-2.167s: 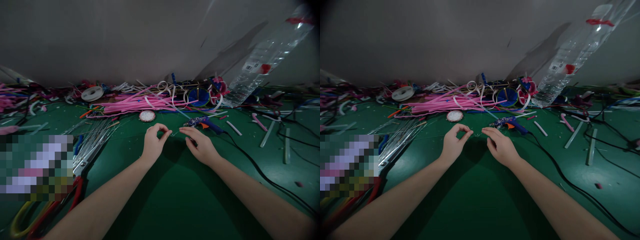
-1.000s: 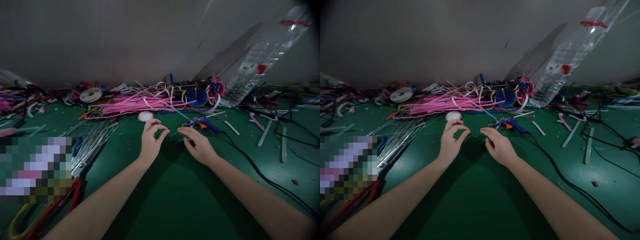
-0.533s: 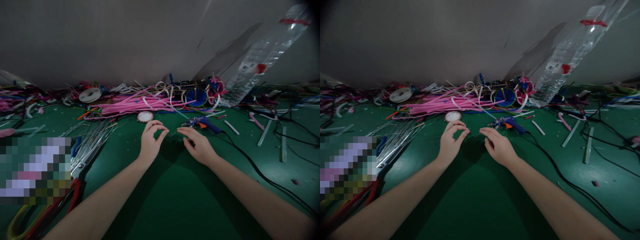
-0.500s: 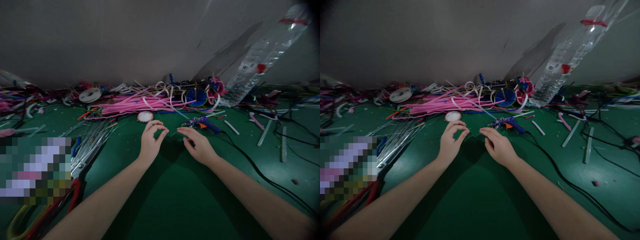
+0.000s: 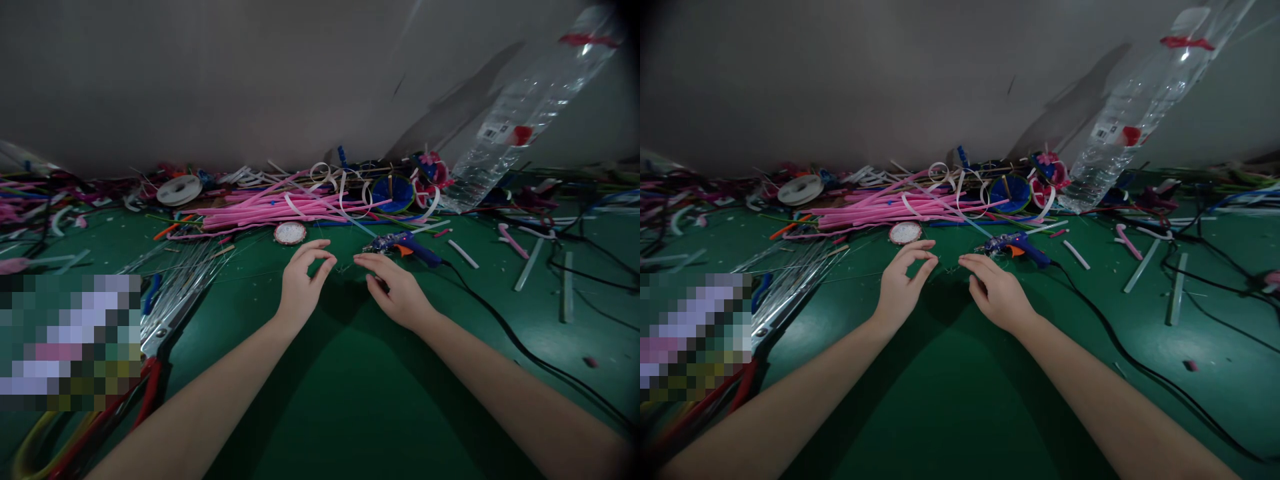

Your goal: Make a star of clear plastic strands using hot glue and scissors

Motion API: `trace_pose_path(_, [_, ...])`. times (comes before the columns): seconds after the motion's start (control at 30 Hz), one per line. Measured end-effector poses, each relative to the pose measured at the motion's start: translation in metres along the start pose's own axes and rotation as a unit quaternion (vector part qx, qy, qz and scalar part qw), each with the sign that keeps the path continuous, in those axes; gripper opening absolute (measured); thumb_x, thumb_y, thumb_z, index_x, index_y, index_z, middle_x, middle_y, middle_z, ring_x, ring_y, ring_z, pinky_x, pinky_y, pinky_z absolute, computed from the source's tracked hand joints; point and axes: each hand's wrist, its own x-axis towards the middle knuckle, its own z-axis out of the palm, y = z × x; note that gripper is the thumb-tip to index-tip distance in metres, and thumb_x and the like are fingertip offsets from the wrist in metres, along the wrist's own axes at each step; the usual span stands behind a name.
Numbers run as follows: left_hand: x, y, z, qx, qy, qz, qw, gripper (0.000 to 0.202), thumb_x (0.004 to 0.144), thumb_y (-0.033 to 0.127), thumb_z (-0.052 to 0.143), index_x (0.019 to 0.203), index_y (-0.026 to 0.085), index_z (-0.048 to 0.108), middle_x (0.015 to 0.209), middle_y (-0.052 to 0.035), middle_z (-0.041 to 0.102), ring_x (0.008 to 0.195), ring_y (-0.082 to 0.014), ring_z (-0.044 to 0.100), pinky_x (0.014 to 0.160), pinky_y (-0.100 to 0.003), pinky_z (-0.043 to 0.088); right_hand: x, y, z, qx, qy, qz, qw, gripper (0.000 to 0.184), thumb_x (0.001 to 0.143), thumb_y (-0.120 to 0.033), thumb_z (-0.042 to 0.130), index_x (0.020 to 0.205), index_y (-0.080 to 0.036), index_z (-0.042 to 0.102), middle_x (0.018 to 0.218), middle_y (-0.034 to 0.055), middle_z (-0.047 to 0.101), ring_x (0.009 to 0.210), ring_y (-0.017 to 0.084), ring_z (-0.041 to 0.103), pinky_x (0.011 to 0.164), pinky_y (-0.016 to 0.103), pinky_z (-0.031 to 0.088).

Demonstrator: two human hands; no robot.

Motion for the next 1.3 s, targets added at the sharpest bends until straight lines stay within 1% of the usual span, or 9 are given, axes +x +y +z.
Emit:
trace_pose_path(0.6, [-0.001, 0.000, 0.000, -0.020, -0.017, -0.012, 1.000, 0.012, 0.085, 0.026, 0.049, 0.083, 0.019, 0.059, 0.115, -0.0058, 0.060, 0.108, -0.0179, 0.054, 0.094, -0.038, 0.042, -0.002, -0.001, 0.000, -0.024, 0.025, -0.012, 0.999, 0.038, 0.086, -0.020, 0.037, 0.122, -0.024, 0.048, 0.125, 0.0037, 0.053, 0.075, 0.012, 0.061, 0.066, 0.027, 0.051])
trace_pose_path(0.67, [-0.001, 0.000, 0.000, -0.017, -0.017, -0.009, 1.000, 0.012, 0.085, 0.026, 0.049, 0.083, 0.019, 0.059, 0.114, -0.0061, 0.060, 0.108, -0.0183, 0.054, 0.094, -0.039, 0.042, -0.002, -0.001, -0.003, -0.038, 0.059, -0.017, 0.997, 0.035, 0.085, -0.019, 0.038, 0.117, -0.023, 0.051, 0.120, 0.0034, 0.057, 0.077, 0.012, 0.061, 0.067, 0.027, 0.050])
trace_pose_path(0.77, [-0.001, 0.000, 0.000, -0.014, -0.014, -0.009, 1.000, 0.013, 0.086, 0.027, 0.049, 0.082, 0.019, 0.059, 0.114, -0.0062, 0.060, 0.107, -0.0189, 0.055, 0.093, -0.040, 0.042, 0.000, 0.002, -0.016, -0.067, 0.144, -0.015, 0.987, 0.027, 0.083, -0.017, 0.040, 0.102, -0.022, 0.058, 0.104, 0.0034, 0.064, 0.080, 0.014, 0.060, 0.069, 0.027, 0.049])
trace_pose_path(0.87, [-0.001, 0.001, -0.001, -0.011, -0.018, -0.015, 1.000, 0.014, 0.086, 0.028, 0.048, 0.082, 0.020, 0.059, 0.114, -0.0056, 0.060, 0.107, -0.0192, 0.055, 0.092, -0.041, 0.043, 0.003, 0.017, -0.036, -0.114, 0.215, 0.035, 0.969, 0.022, 0.082, -0.019, 0.040, 0.092, -0.020, 0.060, 0.088, 0.0041, 0.064, 0.069, 0.014, 0.057, 0.064, 0.028, 0.047])
trace_pose_path(0.93, [-0.001, 0.002, -0.001, -0.010, -0.021, -0.018, 1.000, 0.014, 0.086, 0.028, 0.048, 0.082, 0.020, 0.059, 0.114, -0.0053, 0.059, 0.107, -0.0193, 0.055, 0.091, -0.040, 0.043, 0.004, 0.034, -0.049, -0.158, 0.230, 0.075, 0.957, 0.022, 0.083, -0.022, 0.040, 0.093, -0.019, 0.059, 0.085, 0.0053, 0.063, 0.071, 0.016, 0.056, 0.067, 0.030, 0.046])
trace_pose_path(1.07, [-0.001, 0.002, -0.001, -0.014, -0.017, -0.012, 1.000, 0.015, 0.085, 0.028, 0.049, 0.081, 0.020, 0.059, 0.113, -0.0053, 0.060, 0.106, -0.0191, 0.055, 0.091, -0.040, 0.043, 0.001, 0.076, -0.064, -0.282, 0.160, 0.138, 0.936, 0.031, 0.082, -0.034, 0.042, 0.097, -0.015, 0.061, 0.090, 0.0111, 0.062, 0.088, 0.026, 0.052, 0.076, 0.039, 0.042])
trace_pose_path(1.13, [-0.001, 0.001, -0.001, -0.017, -0.015, -0.008, 1.000, 0.014, 0.085, 0.028, 0.049, 0.080, 0.019, 0.059, 0.112, -0.0057, 0.060, 0.106, -0.0191, 0.055, 0.092, -0.040, 0.042, -0.003, 0.091, -0.067, -0.306, 0.112, 0.180, 0.928, 0.039, 0.081, -0.042, 0.042, 0.099, -0.013, 0.062, 0.092, 0.0135, 0.061, 0.092, 0.028, 0.051, 0.077, 0.041, 0.041])
trace_pose_path(1.23, [0.000, 0.000, -0.001, -0.014, -0.016, -0.005, 1.000, 0.015, 0.085, 0.028, 0.049, 0.080, 0.019, 0.059, 0.112, -0.0063, 0.060, 0.107, -0.0198, 0.054, 0.092, -0.041, 0.042, -0.005, 0.100, -0.069, -0.288, 0.047, 0.224, 0.930, 0.048, 0.079, -0.053, 0.041, 0.095, -0.015, 0.064, 0.093, 0.0128, 0.062, 0.091, 0.027, 0.053, 0.074, 0.039, 0.041])
trace_pose_path(1.3, [0.000, -0.001, -0.001, -0.013, -0.015, -0.004, 1.000, 0.015, 0.085, 0.028, 0.049, 0.080, 0.019, 0.060, 0.112, -0.0065, 0.060, 0.107, -0.0201, 0.054, 0.092, -0.041, 0.042, -0.005, 0.099, -0.070, -0.276, 0.019, 0.230, 0.933, 0.051, 0.077, -0.059, 0.040, 0.090, -0.017, 0.066, 0.090, 0.0113, 0.064, 0.088, 0.026, 0.055, 0.070, 0.037, 0.041])
